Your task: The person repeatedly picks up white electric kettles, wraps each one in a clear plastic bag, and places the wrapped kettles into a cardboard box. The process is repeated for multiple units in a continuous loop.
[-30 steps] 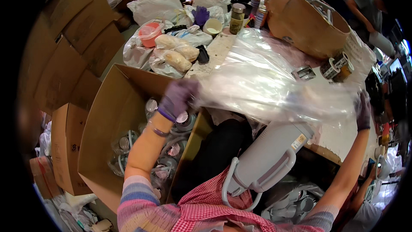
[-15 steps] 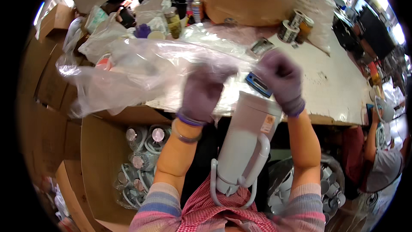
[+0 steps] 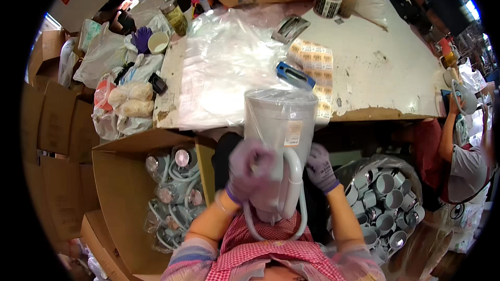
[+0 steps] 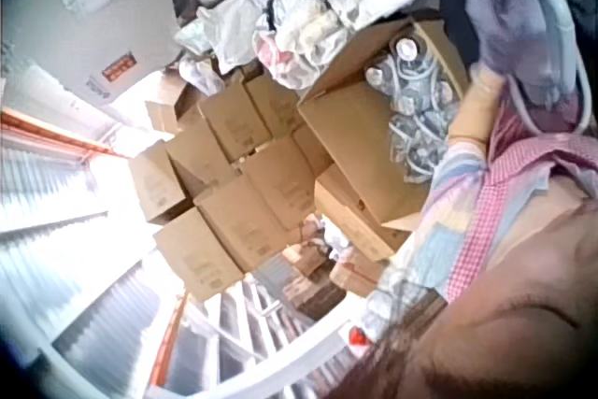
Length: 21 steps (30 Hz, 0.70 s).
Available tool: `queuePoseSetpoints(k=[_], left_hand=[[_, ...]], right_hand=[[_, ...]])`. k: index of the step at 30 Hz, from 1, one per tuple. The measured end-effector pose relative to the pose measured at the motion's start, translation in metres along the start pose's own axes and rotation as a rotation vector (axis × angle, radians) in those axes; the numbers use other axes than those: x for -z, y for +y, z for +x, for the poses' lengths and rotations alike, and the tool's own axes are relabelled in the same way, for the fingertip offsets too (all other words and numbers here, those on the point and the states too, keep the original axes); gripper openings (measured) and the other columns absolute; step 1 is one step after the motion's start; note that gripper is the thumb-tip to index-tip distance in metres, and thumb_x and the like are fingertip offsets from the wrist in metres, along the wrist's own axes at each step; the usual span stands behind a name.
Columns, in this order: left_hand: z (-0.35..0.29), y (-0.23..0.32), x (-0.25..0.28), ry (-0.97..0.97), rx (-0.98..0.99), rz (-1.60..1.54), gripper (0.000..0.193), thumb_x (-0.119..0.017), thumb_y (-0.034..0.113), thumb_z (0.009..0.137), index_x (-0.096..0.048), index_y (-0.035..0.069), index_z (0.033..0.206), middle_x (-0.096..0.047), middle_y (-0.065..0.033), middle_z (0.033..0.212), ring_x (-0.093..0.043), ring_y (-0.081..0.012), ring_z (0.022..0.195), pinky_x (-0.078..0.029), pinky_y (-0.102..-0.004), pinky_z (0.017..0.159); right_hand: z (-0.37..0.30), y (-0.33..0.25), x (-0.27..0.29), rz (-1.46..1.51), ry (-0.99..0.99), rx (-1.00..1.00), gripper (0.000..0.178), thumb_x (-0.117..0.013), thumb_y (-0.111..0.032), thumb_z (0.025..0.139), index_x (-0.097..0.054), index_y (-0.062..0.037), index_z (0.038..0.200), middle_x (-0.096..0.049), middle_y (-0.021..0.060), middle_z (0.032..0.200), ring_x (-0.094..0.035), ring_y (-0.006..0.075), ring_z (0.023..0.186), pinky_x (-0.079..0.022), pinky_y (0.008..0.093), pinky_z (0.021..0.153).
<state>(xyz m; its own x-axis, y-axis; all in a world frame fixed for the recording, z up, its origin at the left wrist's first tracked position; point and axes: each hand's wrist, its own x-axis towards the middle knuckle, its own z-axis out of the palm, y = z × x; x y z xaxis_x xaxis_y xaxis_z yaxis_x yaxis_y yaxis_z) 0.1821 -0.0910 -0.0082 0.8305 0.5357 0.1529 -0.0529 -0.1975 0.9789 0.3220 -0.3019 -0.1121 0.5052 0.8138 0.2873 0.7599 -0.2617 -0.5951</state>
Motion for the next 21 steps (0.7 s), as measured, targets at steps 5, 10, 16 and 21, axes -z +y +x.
queuePoseSetpoints(k=[5, 10, 16, 21], left_hand=[[-0.071, 0.037, -0.036, -0.047, -0.213, 0.418, 0.052, -0.084, 0.023, 0.074, -0.052, 0.003, 0.110, -0.061, -0.0078, 0.097, -0.061, -0.0150, 0.084, -0.053, -0.0318, 0.075], [-0.071, 0.012, 0.005, 0.317, 0.212, -0.138, 0.059, -0.082, 0.021, 0.075, -0.047, 0.002, 0.118, -0.060, -0.0074, 0.100, -0.061, -0.0160, 0.090, -0.052, -0.0331, 0.080], [-0.065, 0.016, 0.056, 0.406, 0.226, -0.447, 0.056, -0.071, 0.013, 0.083, -0.044, -0.001, 0.130, -0.057, -0.0111, 0.119, -0.057, -0.0189, 0.107, -0.049, -0.0338, 0.093], [-0.042, 0.038, 0.125, 0.271, 0.202, 0.236, 0.023, -0.066, 0.021, 0.095, -0.064, 0.001, 0.107, -0.064, -0.0033, 0.084, -0.058, -0.0089, 0.072, -0.050, -0.0267, 0.065]], right_hand=[[-0.013, -0.057, 0.035, 0.091, -0.317, -0.284, 0.039, -0.064, -0.011, 0.078, -0.063, -0.0054, 0.116, -0.064, 0.0173, 0.121, -0.058, 0.0359, 0.116, -0.046, 0.0433, 0.099], [-0.031, -0.197, 0.054, 0.003, -0.170, -0.060, 0.083, -0.079, -0.022, 0.066, -0.044, 0.0022, 0.137, -0.043, 0.0262, 0.138, -0.042, 0.0449, 0.129, -0.035, 0.0537, 0.108], [-0.093, -0.124, 0.018, 1.208, 0.161, -0.980, 0.028, -0.064, -0.014, 0.083, -0.057, -0.0005, 0.106, -0.055, 0.0112, 0.106, -0.055, 0.0259, 0.106, -0.043, 0.0394, 0.098], [-0.111, -0.151, 0.003, 1.125, 0.292, -0.570, 0.004, -0.059, -0.002, 0.083, -0.057, 0.0010, 0.081, -0.059, 0.0090, 0.081, -0.060, 0.0243, 0.081, -0.051, 0.0392, 0.077]])
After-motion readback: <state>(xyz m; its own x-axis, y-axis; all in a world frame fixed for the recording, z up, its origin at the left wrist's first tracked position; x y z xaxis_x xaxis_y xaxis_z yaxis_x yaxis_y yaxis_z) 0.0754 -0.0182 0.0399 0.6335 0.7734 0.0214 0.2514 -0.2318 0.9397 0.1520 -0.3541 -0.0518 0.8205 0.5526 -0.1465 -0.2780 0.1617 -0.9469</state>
